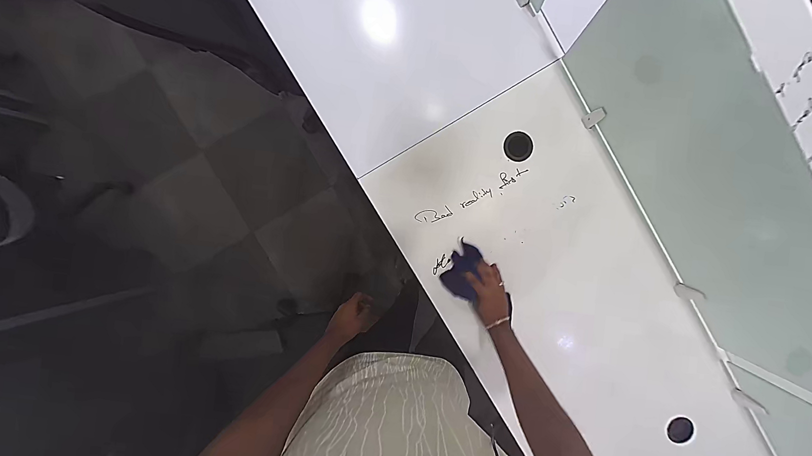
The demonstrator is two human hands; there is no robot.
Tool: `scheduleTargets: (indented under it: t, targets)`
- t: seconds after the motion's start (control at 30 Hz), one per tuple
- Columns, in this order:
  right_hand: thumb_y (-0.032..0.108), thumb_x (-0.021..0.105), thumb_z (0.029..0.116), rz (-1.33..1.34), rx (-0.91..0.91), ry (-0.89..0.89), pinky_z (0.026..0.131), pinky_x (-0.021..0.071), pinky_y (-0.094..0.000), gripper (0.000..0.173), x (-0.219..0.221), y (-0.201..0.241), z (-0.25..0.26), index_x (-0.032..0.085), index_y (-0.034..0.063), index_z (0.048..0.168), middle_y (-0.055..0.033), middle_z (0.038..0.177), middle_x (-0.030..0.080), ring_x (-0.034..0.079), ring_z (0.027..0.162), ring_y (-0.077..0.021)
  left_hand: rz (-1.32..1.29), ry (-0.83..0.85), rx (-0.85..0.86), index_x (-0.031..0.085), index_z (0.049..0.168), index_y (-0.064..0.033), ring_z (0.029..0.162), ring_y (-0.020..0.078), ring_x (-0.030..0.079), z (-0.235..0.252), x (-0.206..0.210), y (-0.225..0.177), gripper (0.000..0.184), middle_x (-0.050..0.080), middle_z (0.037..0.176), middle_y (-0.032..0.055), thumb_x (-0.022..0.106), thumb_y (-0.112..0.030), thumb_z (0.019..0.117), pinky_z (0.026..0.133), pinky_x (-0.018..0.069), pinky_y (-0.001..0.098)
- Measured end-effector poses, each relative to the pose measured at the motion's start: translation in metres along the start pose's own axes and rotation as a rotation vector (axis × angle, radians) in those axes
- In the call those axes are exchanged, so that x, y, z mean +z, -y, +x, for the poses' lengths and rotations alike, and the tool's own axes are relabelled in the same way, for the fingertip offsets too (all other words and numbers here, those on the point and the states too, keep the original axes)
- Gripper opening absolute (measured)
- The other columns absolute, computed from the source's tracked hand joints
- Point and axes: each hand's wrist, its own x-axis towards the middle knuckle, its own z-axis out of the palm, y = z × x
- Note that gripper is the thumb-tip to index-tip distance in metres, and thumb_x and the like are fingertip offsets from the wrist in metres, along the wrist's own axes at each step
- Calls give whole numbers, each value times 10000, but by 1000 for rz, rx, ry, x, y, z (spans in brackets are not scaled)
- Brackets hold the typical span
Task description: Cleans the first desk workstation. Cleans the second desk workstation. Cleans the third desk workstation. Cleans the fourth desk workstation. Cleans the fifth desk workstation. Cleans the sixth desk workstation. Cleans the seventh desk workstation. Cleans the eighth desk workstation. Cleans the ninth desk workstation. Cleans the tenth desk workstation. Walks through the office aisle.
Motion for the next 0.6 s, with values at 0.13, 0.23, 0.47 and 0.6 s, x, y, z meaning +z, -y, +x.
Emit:
scheduleTargets:
  t: [0.13, 0.23, 0.47, 0.6]
  targets:
    - [-4, 611, 906, -14, 353, -233, 1222, 301, -578, 475, -25, -11, 109, 654, 139, 1358, -192, 1540, 489, 408, 1467, -383, -24, -25, -38, 546, 1384, -53, 1004, 298, 695, 9, -22, 18, 355, 682, 1150, 184, 492, -201, 1066, 935, 551, 504]
    - [29, 598, 915, -7, 365, -245, 1203, 319, -593, 473, 5, 24, 99, 648, 126, 1376, -246, 1526, 484, 425, 1435, -445, -33, -34, -44, 554, 1376, -51, 981, 289, 695, 9, -33, 24, 345, 687, 1126, 178, 494, -194, 1068, 923, 551, 488]
    - [-112, 582, 847, 121, -71, -6, 1218, 293, -626, 526, 57, 73, 21, 739, 191, 1247, -158, 1432, 614, 461, 1434, -408, -56, -26, 5, 583, 1334, -47, 931, 261, 699, 7, -52, 38, 320, 697, 1063, 160, 500, -183, 1057, 892, 563, 466]
    - [-41, 568, 910, 29, 114, -114, 1244, 270, -577, 487, 33, 74, 155, 693, 181, 1325, -162, 1505, 543, 419, 1467, -373, -65, -39, -15, 585, 1335, -54, 927, 266, 696, 13, -64, 50, 317, 699, 1057, 157, 506, -188, 1059, 888, 560, 478]
